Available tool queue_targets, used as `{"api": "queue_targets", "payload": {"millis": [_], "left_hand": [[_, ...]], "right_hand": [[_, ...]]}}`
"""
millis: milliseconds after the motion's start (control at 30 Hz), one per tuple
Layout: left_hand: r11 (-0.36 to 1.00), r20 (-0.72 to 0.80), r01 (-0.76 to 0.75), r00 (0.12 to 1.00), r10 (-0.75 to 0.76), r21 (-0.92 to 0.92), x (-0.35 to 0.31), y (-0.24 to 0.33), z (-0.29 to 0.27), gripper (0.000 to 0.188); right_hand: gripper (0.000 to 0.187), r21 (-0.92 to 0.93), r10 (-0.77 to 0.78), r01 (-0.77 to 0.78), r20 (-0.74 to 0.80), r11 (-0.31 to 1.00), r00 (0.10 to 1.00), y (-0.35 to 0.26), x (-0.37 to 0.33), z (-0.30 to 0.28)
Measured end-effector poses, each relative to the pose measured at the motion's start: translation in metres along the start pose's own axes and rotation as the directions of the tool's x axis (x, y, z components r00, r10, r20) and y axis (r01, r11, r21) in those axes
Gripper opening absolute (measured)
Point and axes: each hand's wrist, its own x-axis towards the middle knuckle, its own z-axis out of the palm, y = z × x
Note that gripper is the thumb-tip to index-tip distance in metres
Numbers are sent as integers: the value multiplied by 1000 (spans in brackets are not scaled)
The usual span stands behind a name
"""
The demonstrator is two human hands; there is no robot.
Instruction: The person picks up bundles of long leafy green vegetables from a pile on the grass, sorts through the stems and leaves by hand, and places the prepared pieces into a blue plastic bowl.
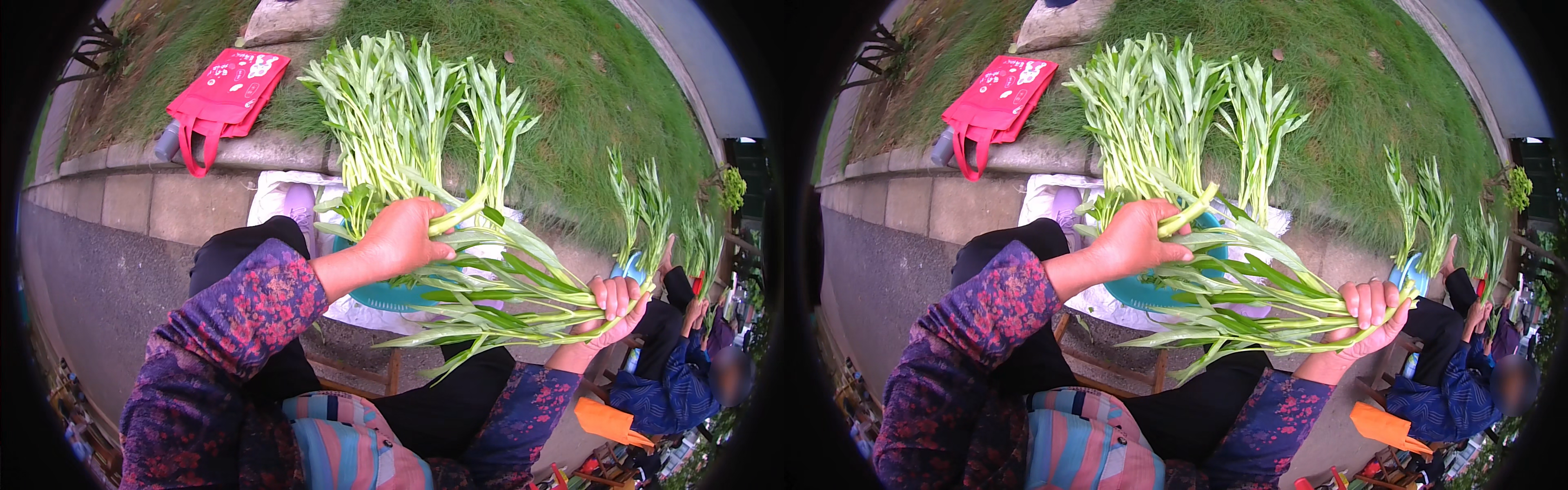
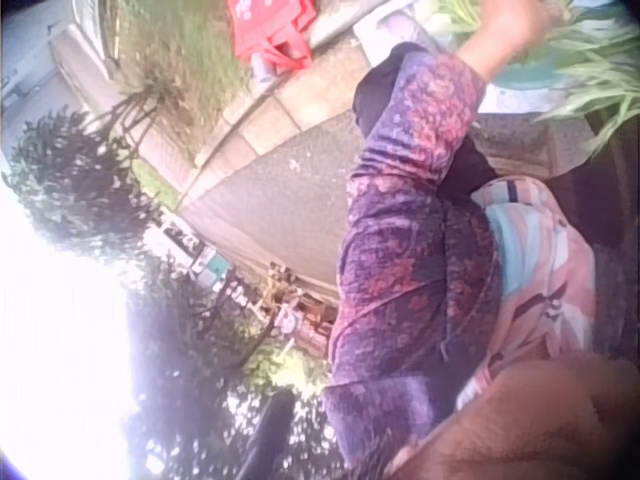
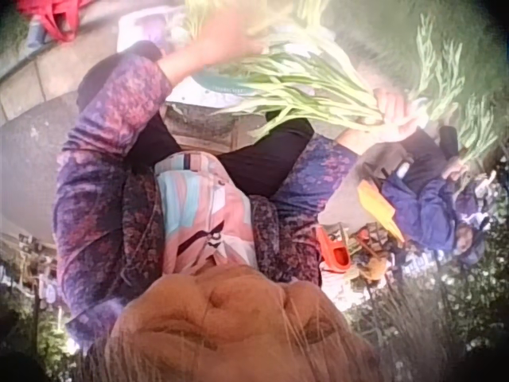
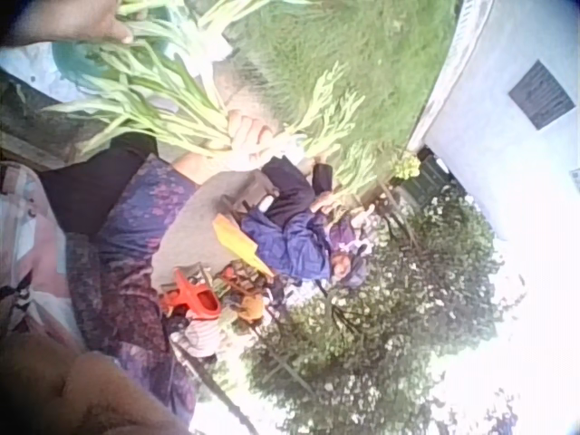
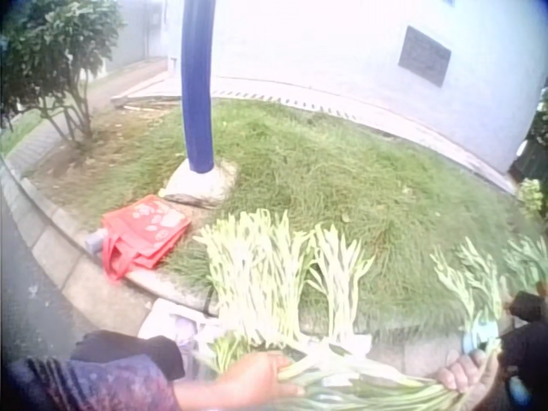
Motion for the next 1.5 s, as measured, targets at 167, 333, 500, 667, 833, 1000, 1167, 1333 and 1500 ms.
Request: {"api": "queue_targets", "payload": {"millis": [167, 333, 500, 667, 833, 1000, 1167, 1333, 1500], "left_hand": [[996, 116, 74, 991, -68, -48, -6, 1, 9, 35], [953, 141, 251, 963, -229, -166, -7, 6, 8, 35], [977, -78, 107, 989, -124, -185, -1, -20, 32, 28], [974, -17, 137, 990, -143, -182, 0, -13, 27, 33], [958, -10, 176, 983, -183, -226, 4, -9, 23, 20], [978, -153, 53, 985, -85, -201, 11, -10, 14, 16], [989, -290, -125, 946, 145, 84, 10, -13, 18, 14], [984, -29, 133, 990, -138, -117, 8, -11, 18, 18], [955, 34, 210, 978, -208, -208, 7, -7, 13, 21]], "right_hand": [[26, -5, -6, 6, 5, 1000, 1000, -1, 0, 0], [27, -16, -4, 4, 14, 1000, 1000, -2, 0, -3], [27, -20, -7, 7, 6, 1000, 1000, -3, -1, -1], [26, -7, -1, 1, 9, 1000, 1000, -1, 0, 0], [27, 0, 0, 0, 16, 1000, 1000, -3, -1, -1], [27, -17, 1, -1, 4, 1000, 1000, -3, -1, -3], [27, -23, 7, -7, 1, 1000, 1000, -4, -2, -1], [26, -26, 9, -9, 10, 1000, 1000, -2, -1, 0], [27, -39, 8, -9, -6, 999, 1000, -2, -1, 1]]}}
